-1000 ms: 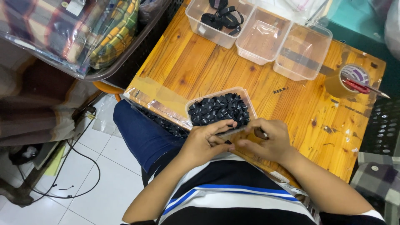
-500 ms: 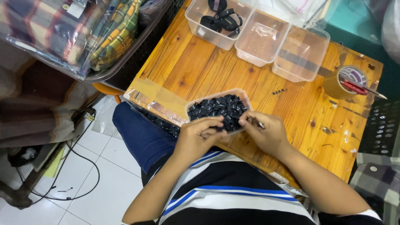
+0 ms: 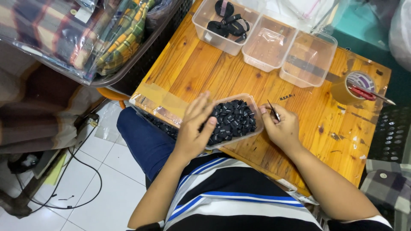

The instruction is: The person sits on the floor and uses a knife to cut small black fabric pieces from a larger strip. The cut pieces are placed into a clear plastic container on the table.

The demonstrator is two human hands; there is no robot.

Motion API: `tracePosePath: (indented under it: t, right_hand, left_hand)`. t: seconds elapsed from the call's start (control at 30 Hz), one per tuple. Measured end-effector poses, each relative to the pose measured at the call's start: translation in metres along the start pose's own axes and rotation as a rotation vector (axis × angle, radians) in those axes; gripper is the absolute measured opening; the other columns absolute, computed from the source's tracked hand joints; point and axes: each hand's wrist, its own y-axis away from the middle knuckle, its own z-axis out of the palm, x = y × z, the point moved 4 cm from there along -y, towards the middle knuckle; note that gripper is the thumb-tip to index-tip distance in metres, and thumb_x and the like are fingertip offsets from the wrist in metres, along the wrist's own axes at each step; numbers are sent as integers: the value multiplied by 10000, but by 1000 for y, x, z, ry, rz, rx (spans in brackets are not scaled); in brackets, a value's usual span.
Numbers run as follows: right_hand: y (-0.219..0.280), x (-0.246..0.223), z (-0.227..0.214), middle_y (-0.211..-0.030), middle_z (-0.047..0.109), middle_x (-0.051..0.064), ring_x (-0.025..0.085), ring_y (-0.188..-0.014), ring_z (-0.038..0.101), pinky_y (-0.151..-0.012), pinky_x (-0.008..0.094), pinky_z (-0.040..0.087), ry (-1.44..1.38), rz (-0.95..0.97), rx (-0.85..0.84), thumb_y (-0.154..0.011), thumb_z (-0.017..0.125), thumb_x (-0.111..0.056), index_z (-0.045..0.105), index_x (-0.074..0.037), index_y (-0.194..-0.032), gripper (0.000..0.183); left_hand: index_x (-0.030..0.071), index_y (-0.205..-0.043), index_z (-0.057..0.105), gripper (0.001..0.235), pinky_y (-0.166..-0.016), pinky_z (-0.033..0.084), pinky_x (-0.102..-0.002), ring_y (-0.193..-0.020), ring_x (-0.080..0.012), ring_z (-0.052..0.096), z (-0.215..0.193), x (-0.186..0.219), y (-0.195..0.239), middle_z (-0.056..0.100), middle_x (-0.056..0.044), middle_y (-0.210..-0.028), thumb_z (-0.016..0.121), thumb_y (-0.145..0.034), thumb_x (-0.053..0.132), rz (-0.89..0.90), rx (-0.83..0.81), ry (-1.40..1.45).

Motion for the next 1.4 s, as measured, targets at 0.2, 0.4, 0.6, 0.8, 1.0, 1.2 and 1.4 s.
tracePosePath:
  t: [0.2,0.4,0.6,0.8,1.0,1.2,1.4]
  right_hand:
    - [-4,8,1,-348,360,33,159,-350,391,-423,266,324,165,97,-100,-703,666,-114,632,-68,-756,78]
    - [2,23,10,-374,461,93,224,-386,469,-446,296,383,214,141,-320,-653,641,-107,623,-70,-685,52]
    - [-8,28,-7,-517,524,138,287,-522,542,-523,356,410,263,215,-231,-741,603,-169,626,-102,-753,72]
    - [-1,43,7,-466,532,100,287,-516,577,-487,335,431,336,145,-278,-717,621,-203,626,-151,-715,52]
    - [-4,22,10,-416,505,89,266,-452,551,-443,311,405,293,128,-295,-776,579,-264,603,-149,-670,159]
    - [-7,13,4,-430,508,112,294,-465,557,-440,322,411,294,78,-308,-776,577,-243,589,-134,-679,146]
    - [-7,11,5,-433,514,113,293,-476,567,-449,325,411,324,73,-326,-770,572,-253,572,-128,-662,165]
  left_hand:
    - [3,-1153,511,377,-985,279,-477,-1179,-353,385,-18,-33,8,446,-200,-1257,371,-889,233,-189,228,243]
    - [-10,-1218,438,421,-1006,280,-447,-1186,-306,377,5,-39,14,341,-183,-1341,381,-892,251,-223,237,506]
    - [-26,-1161,491,381,-971,331,-425,-1162,-313,407,2,-49,15,396,-198,-1291,432,-873,217,-218,247,471]
    - [47,-1135,550,354,-975,303,-471,-1184,-373,384,-1,-31,10,405,-192,-1291,467,-842,228,-150,97,220]
    - [99,-999,645,406,-1000,191,-517,-1222,-445,283,9,-28,14,327,-222,-1343,587,-744,409,89,-107,-155]
    - [166,-1213,501,715,-1033,-49,-499,-1299,-336,179,11,-10,11,322,-114,-1375,478,-687,650,230,-168,-392]
    - [161,-1206,490,719,-1036,25,-544,-1212,-270,385,15,0,7,484,-66,-1260,456,-684,655,331,-270,-382]
